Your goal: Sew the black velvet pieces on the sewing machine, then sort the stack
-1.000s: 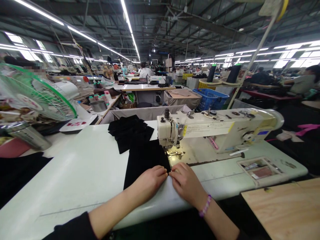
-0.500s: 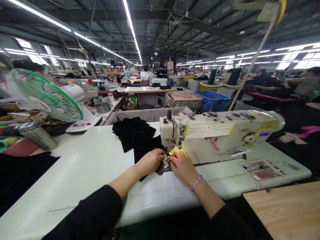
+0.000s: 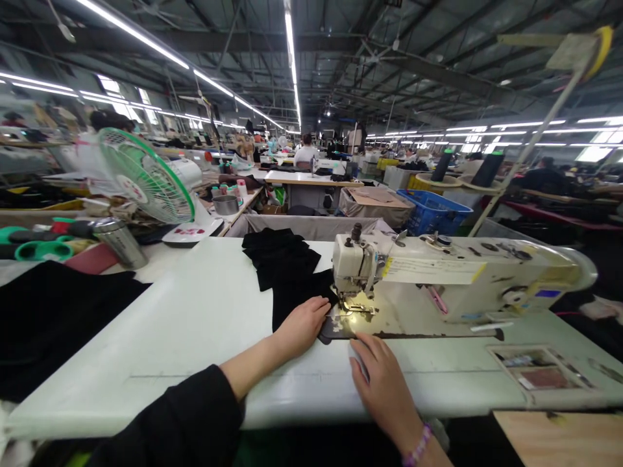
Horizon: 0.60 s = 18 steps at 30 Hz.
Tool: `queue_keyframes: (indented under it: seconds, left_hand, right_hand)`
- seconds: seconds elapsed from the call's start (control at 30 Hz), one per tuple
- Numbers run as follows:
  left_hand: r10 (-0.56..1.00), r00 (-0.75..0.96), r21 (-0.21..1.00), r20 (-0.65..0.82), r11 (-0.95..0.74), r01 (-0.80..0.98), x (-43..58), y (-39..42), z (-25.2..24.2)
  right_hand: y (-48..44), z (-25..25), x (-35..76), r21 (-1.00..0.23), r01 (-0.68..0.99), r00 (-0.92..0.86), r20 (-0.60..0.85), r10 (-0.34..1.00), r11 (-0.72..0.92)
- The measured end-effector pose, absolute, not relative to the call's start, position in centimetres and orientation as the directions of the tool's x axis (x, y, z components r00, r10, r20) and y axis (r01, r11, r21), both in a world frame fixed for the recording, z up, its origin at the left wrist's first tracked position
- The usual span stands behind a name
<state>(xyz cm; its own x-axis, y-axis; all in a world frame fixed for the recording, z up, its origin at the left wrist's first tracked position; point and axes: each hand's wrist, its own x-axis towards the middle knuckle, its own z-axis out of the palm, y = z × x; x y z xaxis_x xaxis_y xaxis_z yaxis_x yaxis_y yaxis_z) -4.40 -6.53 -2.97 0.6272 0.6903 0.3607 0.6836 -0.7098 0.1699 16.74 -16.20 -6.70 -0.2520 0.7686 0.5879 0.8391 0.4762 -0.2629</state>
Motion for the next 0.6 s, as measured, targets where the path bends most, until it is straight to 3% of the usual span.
queue_keyframes:
  seconds: [0.13,0.27,0.33,0.47,0.6]
  left_hand:
    - [0.802,0.517,0.076,0.3,-0.561,0.825,-6.9,-8.8,-1.0]
    - [0.984,0.065,0.084,0.165,-0.08,0.993,-10.8,-6.7,1.2]
    - [0.998,-0.06,0.118,0.036,0.055,0.991,-12.9,-3.6,1.6]
    - [0.992,-0.08,0.255,-0.097,0.102,0.962,-15.0,4.1,1.9]
    - [0.992,-0.112,0.334,0.05,0.089,0.938,-12.4,10.4,2.3]
  right_hand:
    - [-16.1,-7.0,16.8,-0.254,0.844,-0.263,0.573,0.777,0.472]
    - [-16.2,-7.1,16.6,-0.246,0.844,-0.255,0.598,0.76,0.477]
    - [-15.9,-7.3,16.6,-0.22,0.842,-0.255,0.642,0.723,0.492]
    - [-14.6,-8.3,17.3,-0.103,0.806,-0.328,0.742,0.585,0.583]
    - [-13.6,-9.0,17.9,-0.041,0.795,-0.377,0.749,0.545,0.606]
